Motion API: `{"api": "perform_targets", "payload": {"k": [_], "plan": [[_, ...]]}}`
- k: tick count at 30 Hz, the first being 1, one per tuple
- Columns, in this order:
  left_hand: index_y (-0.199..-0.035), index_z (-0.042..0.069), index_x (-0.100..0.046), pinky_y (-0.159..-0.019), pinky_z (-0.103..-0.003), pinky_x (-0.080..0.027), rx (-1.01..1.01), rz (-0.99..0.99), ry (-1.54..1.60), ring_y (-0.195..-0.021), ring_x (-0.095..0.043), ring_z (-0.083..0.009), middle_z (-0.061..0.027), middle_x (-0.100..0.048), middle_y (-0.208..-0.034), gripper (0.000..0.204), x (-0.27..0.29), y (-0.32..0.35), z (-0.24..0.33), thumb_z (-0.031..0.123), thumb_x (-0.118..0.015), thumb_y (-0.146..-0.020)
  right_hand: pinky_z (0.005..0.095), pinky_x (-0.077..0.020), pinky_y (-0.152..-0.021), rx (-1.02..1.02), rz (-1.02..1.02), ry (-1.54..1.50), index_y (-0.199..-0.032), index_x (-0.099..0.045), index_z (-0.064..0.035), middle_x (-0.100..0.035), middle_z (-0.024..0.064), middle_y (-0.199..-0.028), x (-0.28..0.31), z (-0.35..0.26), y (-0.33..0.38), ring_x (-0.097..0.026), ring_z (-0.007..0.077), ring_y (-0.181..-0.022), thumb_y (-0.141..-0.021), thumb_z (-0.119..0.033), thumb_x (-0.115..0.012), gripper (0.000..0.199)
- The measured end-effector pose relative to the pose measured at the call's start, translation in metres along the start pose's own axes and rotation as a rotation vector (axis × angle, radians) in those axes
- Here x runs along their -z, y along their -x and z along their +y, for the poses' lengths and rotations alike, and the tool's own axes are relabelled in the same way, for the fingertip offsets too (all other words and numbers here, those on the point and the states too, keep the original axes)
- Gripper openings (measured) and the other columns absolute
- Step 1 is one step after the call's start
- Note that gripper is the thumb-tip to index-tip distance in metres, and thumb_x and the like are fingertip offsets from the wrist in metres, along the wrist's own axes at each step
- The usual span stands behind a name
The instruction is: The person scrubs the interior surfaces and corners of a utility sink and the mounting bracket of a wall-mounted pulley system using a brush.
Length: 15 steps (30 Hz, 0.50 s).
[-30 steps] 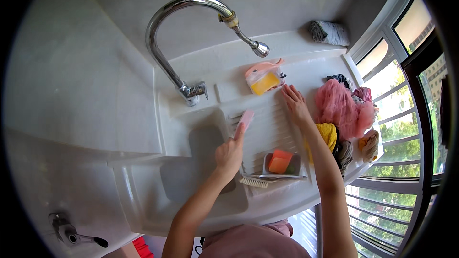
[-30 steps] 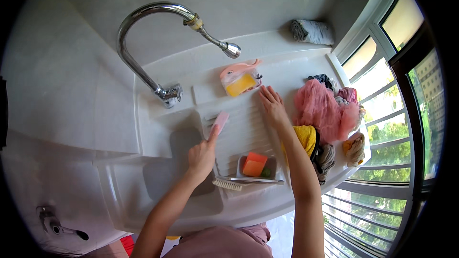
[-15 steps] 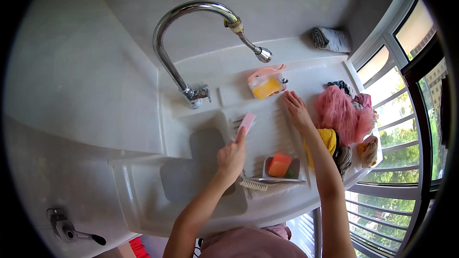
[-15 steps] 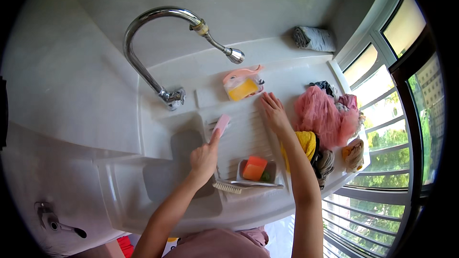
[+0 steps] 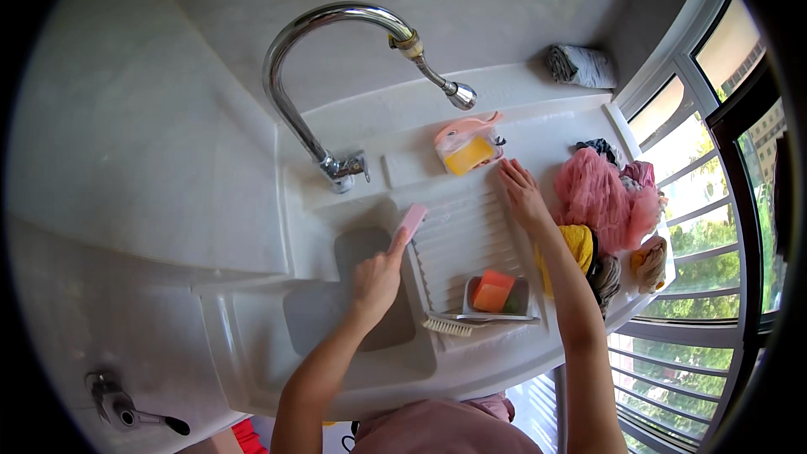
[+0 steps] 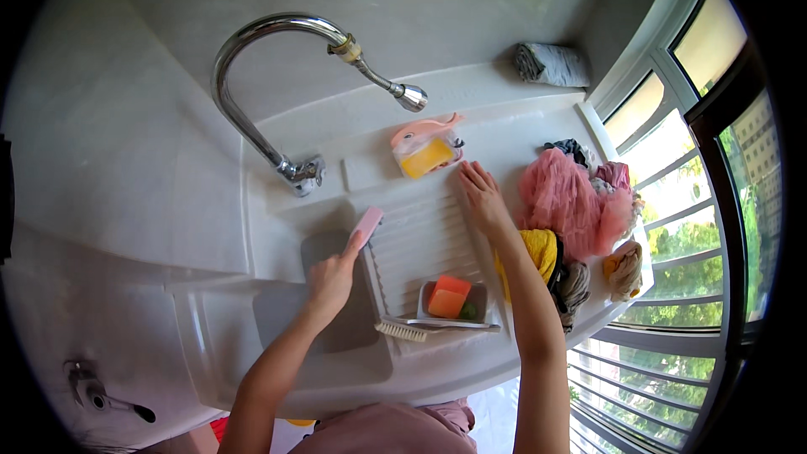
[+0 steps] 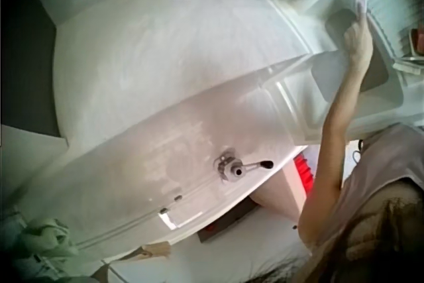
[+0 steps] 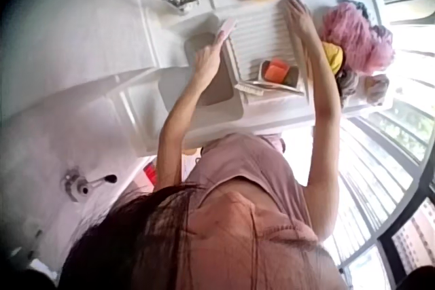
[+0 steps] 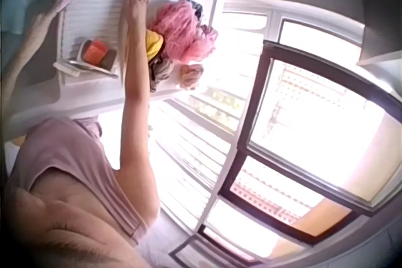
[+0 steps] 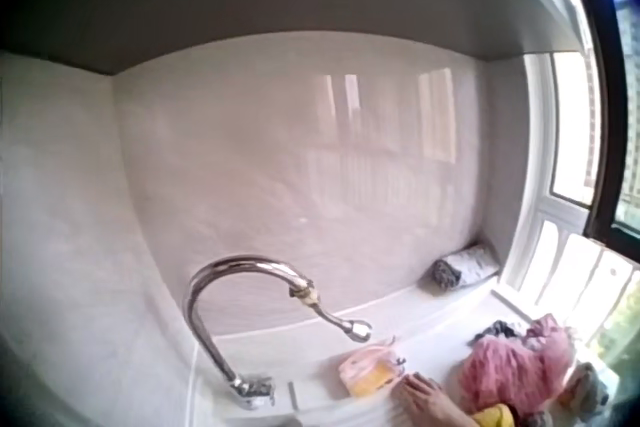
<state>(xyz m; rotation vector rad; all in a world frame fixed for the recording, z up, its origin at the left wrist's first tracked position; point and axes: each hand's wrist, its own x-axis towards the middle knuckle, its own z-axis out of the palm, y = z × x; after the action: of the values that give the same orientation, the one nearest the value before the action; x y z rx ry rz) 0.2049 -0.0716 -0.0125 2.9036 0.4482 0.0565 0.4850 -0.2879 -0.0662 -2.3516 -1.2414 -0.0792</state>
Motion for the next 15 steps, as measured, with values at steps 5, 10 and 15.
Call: {"api": "perform_targets", "payload": {"k": [5, 10, 15], "plan": [[-0.137, 0.022, -0.043, -0.048, -0.044, -0.048, 0.069, -0.012, 0.073, -0.053, -0.062, -0.0340, -0.0149, -0.061, -0.061, 0.045, 0.013, 0.012, -0.056, 0.019, -0.050, -0.093, 0.0457, -0.0222, -0.111, 0.040, -0.002, 0.007, -0.131, -0.048, -0.0031, -0.034, 0.0098, -0.147, 0.004, -0.013, -0.008, -0.027, 0.0300, -0.138, -0.085, -0.005, -0.047, 0.045], [-0.138, 0.023, -0.042, -0.048, -0.043, -0.049, -0.137, -0.027, 0.003, -0.055, -0.062, -0.0341, -0.0158, -0.062, -0.063, 0.050, 0.008, -0.052, -0.051, 0.013, -0.050, -0.090, 0.0449, -0.0221, -0.111, 0.016, -0.006, 0.029, -0.131, -0.047, -0.0033, -0.034, 0.0105, -0.147, 0.003, -0.011, -0.006, -0.026, 0.0296, -0.138, -0.085, -0.005, -0.046, 0.046], [-0.140, 0.024, -0.039, -0.049, -0.040, -0.052, -0.312, -0.112, -0.136, -0.055, -0.064, -0.0298, -0.0141, -0.063, -0.067, 0.058, -0.001, -0.109, 0.005, 0.008, -0.050, -0.085, 0.0449, -0.0244, -0.110, 0.003, 0.029, -0.022, -0.132, -0.046, -0.0037, -0.038, 0.0116, -0.144, 0.002, -0.008, -0.008, -0.030, 0.0298, -0.136, -0.086, -0.003, -0.046, 0.046]]}}
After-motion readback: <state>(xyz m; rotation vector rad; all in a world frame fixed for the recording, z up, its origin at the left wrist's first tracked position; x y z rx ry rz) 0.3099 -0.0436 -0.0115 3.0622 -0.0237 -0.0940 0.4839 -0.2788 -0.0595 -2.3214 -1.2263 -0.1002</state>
